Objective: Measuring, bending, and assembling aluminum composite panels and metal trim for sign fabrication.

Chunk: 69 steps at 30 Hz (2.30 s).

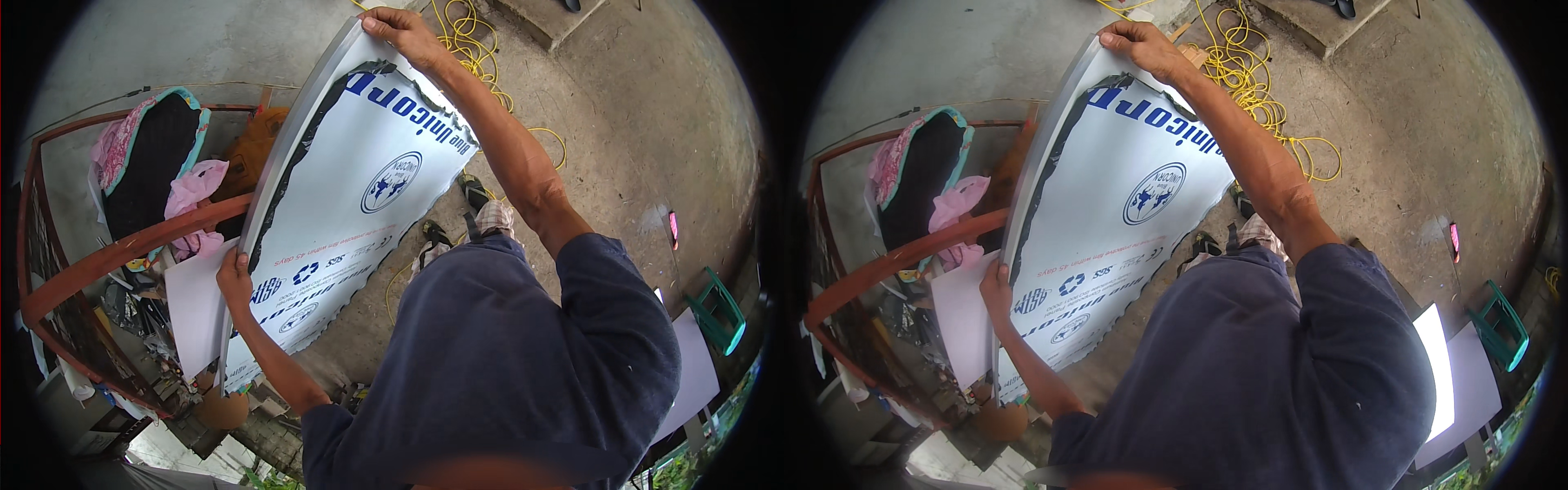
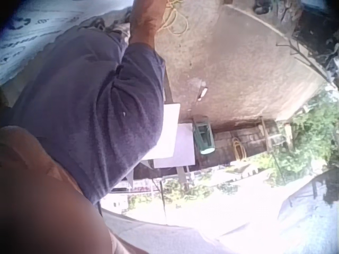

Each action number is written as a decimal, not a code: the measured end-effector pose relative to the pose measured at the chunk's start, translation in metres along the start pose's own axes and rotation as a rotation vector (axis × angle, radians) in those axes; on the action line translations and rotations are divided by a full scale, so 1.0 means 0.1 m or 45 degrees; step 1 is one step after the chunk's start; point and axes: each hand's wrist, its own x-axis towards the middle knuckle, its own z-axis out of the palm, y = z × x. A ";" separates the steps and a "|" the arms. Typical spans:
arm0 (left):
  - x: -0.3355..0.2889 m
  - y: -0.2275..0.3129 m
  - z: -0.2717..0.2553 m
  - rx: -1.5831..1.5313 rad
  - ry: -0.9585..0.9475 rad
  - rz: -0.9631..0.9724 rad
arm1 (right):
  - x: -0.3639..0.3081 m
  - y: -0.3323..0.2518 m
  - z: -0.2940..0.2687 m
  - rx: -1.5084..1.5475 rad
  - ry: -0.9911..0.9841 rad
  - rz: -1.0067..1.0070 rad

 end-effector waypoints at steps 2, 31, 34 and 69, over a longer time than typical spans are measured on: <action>-0.01 -0.01 0.02 -0.006 0.063 0.037 | 0.02 0.00 0.00 -0.001 0.003 0.012; -0.28 0.19 0.32 -0.270 0.528 0.125 | -0.06 -0.08 -0.13 -0.195 -0.138 0.028; -0.32 0.20 0.34 -0.284 0.548 0.105 | -0.18 -0.18 -0.01 -0.102 -0.128 -0.009; -0.40 0.21 0.34 -0.245 0.536 0.071 | -0.42 -0.25 0.33 -0.061 0.297 -0.167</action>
